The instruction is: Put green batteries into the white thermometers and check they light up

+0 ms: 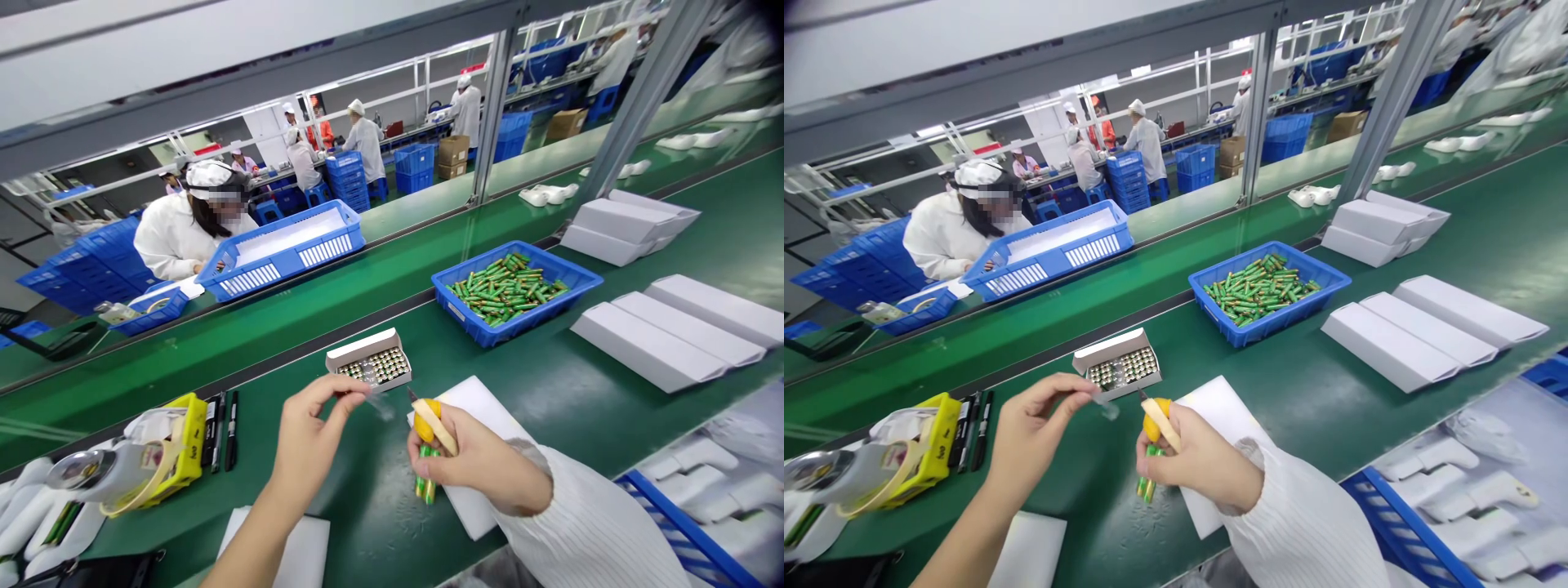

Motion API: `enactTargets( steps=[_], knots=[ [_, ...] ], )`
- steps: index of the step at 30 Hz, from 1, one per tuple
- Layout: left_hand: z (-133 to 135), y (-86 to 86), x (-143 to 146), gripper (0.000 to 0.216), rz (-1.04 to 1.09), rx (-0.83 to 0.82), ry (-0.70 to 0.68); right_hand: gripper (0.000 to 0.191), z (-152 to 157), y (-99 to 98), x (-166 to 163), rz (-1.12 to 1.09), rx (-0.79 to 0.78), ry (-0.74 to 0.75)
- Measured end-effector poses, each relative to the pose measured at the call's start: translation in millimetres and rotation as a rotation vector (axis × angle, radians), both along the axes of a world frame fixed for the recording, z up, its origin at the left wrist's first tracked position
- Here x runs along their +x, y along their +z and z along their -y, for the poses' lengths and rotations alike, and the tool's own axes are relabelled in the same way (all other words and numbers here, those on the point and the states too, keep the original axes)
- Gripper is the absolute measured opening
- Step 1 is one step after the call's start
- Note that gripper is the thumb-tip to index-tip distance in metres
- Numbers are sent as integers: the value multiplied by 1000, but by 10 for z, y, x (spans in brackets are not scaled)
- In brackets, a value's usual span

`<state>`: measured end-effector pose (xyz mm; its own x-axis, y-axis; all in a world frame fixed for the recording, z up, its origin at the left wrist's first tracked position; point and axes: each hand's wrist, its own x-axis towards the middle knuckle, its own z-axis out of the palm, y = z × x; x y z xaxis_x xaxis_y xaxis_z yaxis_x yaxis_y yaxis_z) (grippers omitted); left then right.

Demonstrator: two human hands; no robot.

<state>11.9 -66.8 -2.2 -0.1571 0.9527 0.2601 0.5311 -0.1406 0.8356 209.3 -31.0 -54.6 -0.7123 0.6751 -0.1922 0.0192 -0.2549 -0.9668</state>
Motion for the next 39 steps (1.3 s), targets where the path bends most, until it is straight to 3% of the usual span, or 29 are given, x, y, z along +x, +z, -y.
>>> enactTargets(
  steps=[3,7,9,12,15,19,24,30,39],
  knots=[
    [-85,-78,-150,15,-127,54,122,22,-231,50,135,152,260,-346],
    [-190,-307,-293,12,-277,-24,108,15,-799,117,500,579,694,-957],
    [-229,-435,-326,7,-395,-55,82,14,-1081,111,672,759,762,-1073],
    [-265,-592,-333,9,-492,-61,43,22,-1346,36,824,925,780,-949],
    [-274,-671,-320,10,-530,-50,-1,30,-1392,-63,866,969,809,-878],
    [-288,-624,-310,17,-708,-47,-38,21,-1283,-134,869,953,810,-926],
    [-402,-499,-285,19,-838,-178,-2,19,-1101,-104,832,838,834,-924],
    [-506,-524,-229,13,-760,-238,-33,27,-834,12,729,743,864,-866],
    [-365,-406,-304,20,-479,-206,98,29,-528,176,612,539,860,-810]
  ],
)
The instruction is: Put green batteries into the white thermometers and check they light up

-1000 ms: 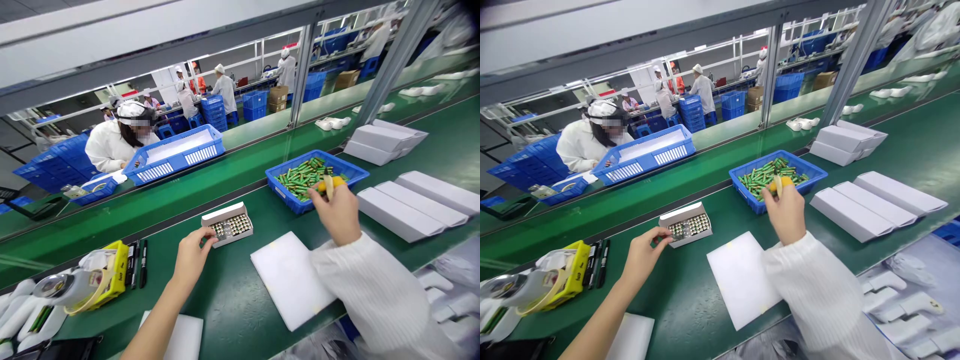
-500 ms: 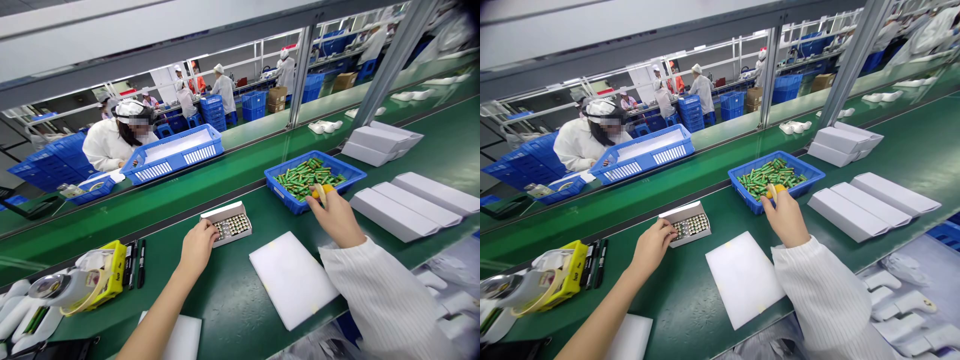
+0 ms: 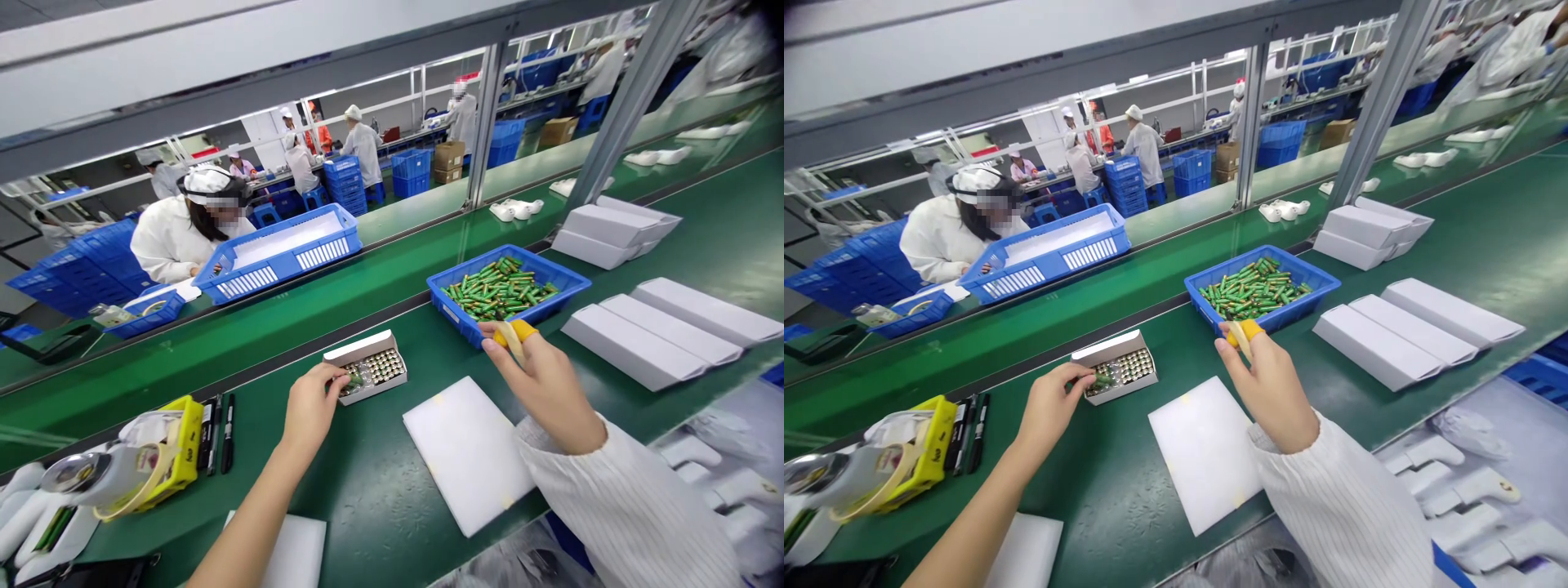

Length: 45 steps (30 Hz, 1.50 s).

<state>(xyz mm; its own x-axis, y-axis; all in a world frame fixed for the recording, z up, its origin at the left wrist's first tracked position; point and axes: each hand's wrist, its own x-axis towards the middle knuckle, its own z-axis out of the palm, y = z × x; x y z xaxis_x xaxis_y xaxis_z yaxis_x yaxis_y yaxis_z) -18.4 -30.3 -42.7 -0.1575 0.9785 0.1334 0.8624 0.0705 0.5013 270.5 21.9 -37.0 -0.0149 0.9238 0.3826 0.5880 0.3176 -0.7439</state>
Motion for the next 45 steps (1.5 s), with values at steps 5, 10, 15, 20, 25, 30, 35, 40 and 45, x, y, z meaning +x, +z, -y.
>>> enactTargets(
  steps=[5,10,15,20,25,30,35,40,45],
  knots=[
    [187,84,64,34,607,73,99,36,357,-26,-306,-89,-87,270],
    [325,124,314,33,949,33,29,41,667,-167,-693,8,-312,508],
    [400,173,405,29,1100,2,25,42,699,-270,-813,-75,-473,647],
    [425,187,395,28,1128,-17,19,41,684,-255,-781,-199,-535,722],
    [441,195,419,28,1116,-24,28,42,677,-276,-767,-248,-554,746],
    [450,200,427,25,1098,-13,48,41,670,-267,-754,-237,-572,760],
    [462,161,400,23,1059,-14,34,42,686,-246,-740,-235,-590,767],
    [467,96,434,26,1058,-49,-20,44,696,-275,-751,-391,-632,768],
    [449,92,520,27,1023,-58,4,47,709,-335,-799,-576,-707,763]
  ],
)
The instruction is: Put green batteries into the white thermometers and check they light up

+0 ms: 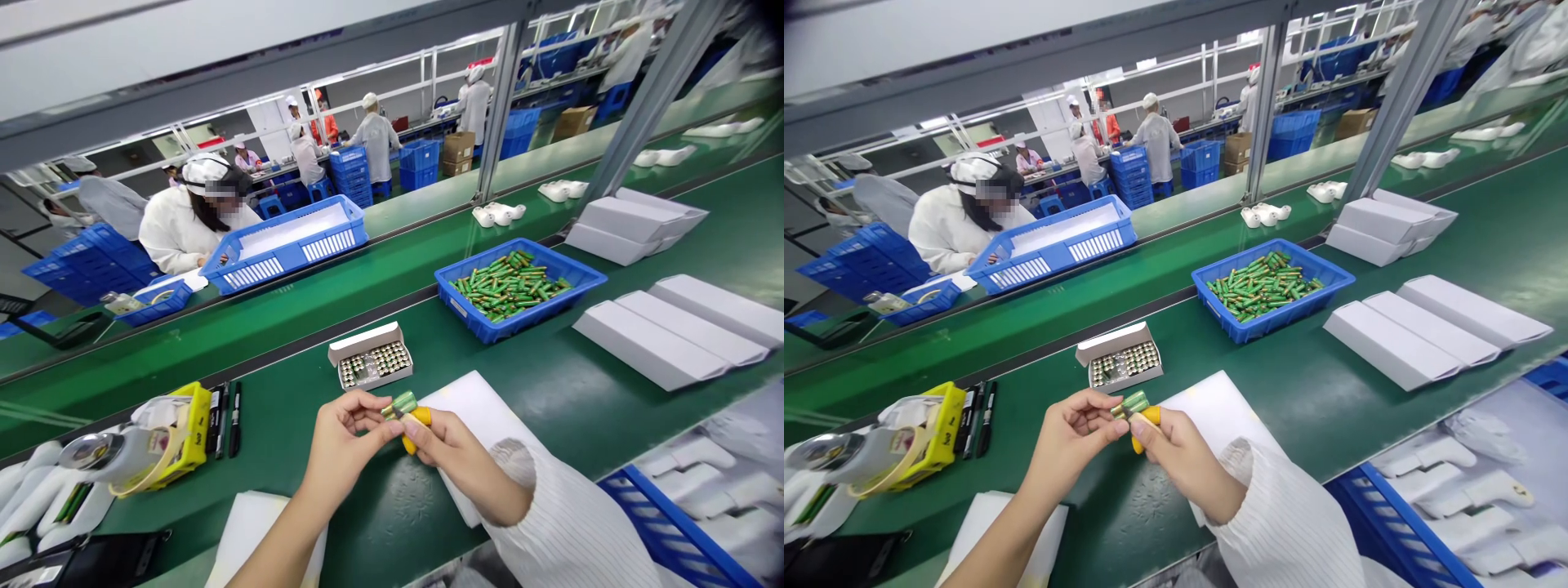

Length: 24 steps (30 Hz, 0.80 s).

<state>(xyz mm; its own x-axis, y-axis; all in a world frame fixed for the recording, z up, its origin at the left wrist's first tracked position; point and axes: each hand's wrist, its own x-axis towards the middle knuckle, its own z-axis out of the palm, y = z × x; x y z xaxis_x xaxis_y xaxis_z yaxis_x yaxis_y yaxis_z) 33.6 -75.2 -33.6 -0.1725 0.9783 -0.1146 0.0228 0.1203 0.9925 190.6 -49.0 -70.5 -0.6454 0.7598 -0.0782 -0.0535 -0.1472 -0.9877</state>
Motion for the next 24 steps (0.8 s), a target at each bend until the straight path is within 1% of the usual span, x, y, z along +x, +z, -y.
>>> enactTargets(
  steps=[3,4,5,6,8,9,10,11,12,14,15,16,17,19,21,24],
  knots=[
    [13,21,-14,25,-29,-21,-13,49,-10,-2,1,-12,-41,-23],
    [32,26,-31,23,-48,-24,-35,49,-34,8,23,-13,-48,-54],
    [58,27,-52,20,-81,-23,-69,49,-72,22,60,-17,-54,-121],
    [92,26,-72,17,-123,-26,-117,49,-124,40,109,-29,-55,-233],
    [167,11,-101,10,-226,-53,-234,48,-246,82,224,-80,-29,-539],
    [201,0,-106,6,-283,-64,-281,47,-299,102,273,-103,-5,-663],
    [228,-11,-105,4,-336,-58,-301,45,-334,118,305,-112,21,-720],
    [245,-21,-98,5,-387,-27,-286,43,-345,129,314,-105,41,-694],
    [252,-28,-87,7,-441,31,-247,41,-330,134,298,-85,49,-600],
    [242,-31,-57,9,-558,205,-151,41,-240,127,206,-57,18,-324],
    [232,-28,-42,9,-615,304,-124,41,-180,118,145,-67,-15,-211],
    [221,-23,-28,11,-673,398,-114,41,-122,107,87,-90,-52,-139],
    [214,-17,-18,14,-725,480,-120,40,-72,96,38,-116,-88,-106],
    [212,-9,-7,20,-797,606,-146,38,-14,80,-17,-153,-136,-114],
    [225,-8,-7,24,-834,674,-177,35,-9,77,-17,-178,-144,-146],
    [246,-9,-21,29,-855,735,-208,34,-55,95,32,-198,-150,-148]
  ],
)
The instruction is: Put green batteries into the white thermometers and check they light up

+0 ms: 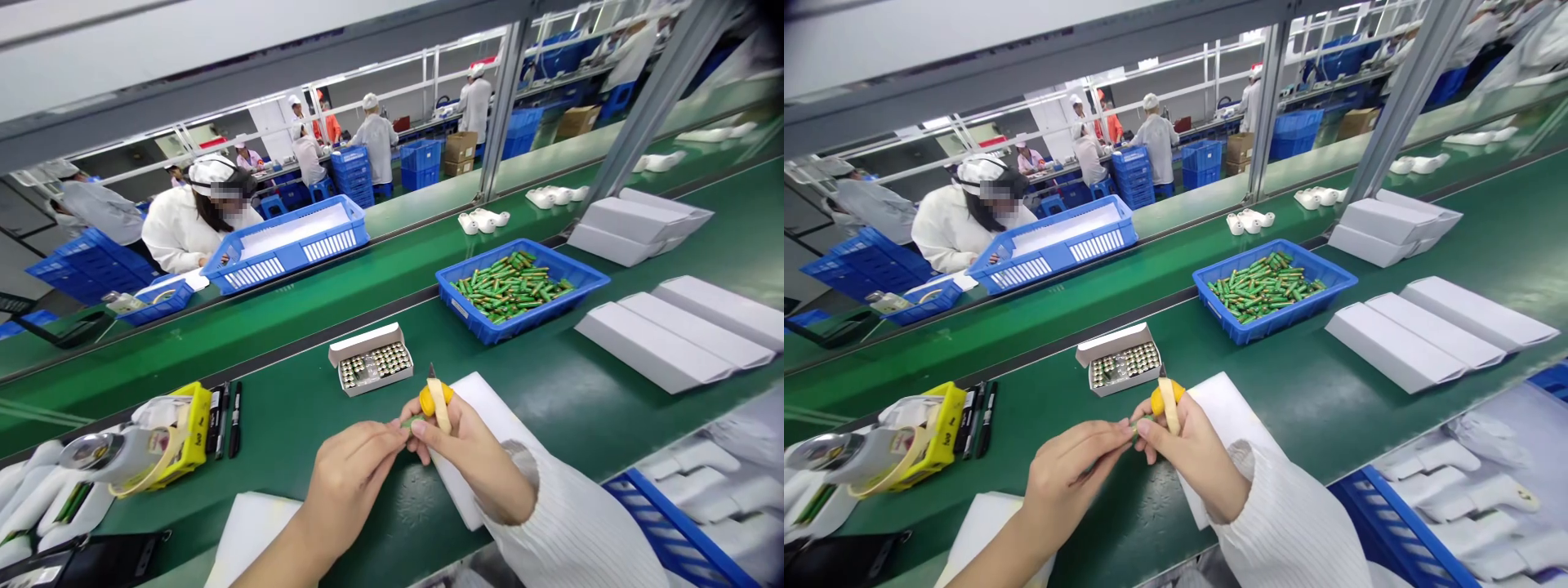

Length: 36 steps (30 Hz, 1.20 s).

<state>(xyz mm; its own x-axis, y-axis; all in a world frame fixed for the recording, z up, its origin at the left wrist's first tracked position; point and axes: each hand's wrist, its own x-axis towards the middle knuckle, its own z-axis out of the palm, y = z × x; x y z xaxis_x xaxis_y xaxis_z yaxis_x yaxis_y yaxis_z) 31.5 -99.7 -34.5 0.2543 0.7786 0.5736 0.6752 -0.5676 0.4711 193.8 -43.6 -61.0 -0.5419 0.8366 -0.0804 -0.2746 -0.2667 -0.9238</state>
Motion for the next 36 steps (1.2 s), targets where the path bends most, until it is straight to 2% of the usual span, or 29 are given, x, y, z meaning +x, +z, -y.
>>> enactTargets(
  steps=[3,8,10,13,16,17,19,22,24,26,29,31,33,36],
  knots=[
    [-11,30,-39,31,34,-74,-69,34,-43,30,59,6,-20,55],
    [-102,158,-148,17,290,-539,-154,29,-22,66,109,74,-65,137],
    [-146,196,-187,13,401,-626,-126,30,22,66,94,99,-57,171],
    [-216,217,-248,8,495,-590,-35,32,85,46,50,121,-49,215],
    [-310,205,-347,7,544,-451,186,29,24,27,61,185,20,176],
    [-348,191,-388,10,538,-404,270,27,-48,30,94,218,77,123],
    [-424,142,-466,17,468,-347,387,24,-284,54,212,310,250,-84],
    [-519,11,-547,16,256,-342,433,21,-799,126,482,633,538,-555],
    [-559,-99,-569,11,66,-327,442,20,-1145,169,666,878,637,-806],
    [-587,-202,-573,9,-74,-305,443,20,-1405,189,802,1018,741,-863],
    [-618,-310,-557,11,-154,-293,420,25,-1554,167,861,1134,872,-813],
    [-634,-353,-539,14,-196,-284,398,30,-1522,123,798,1085,909,-722],
    [-643,-382,-517,19,-229,-275,385,35,-1442,51,668,926,901,-532],
    [-631,-405,-489,25,-263,-275,384,41,-1334,-120,408,631,796,-181]
  ],
)
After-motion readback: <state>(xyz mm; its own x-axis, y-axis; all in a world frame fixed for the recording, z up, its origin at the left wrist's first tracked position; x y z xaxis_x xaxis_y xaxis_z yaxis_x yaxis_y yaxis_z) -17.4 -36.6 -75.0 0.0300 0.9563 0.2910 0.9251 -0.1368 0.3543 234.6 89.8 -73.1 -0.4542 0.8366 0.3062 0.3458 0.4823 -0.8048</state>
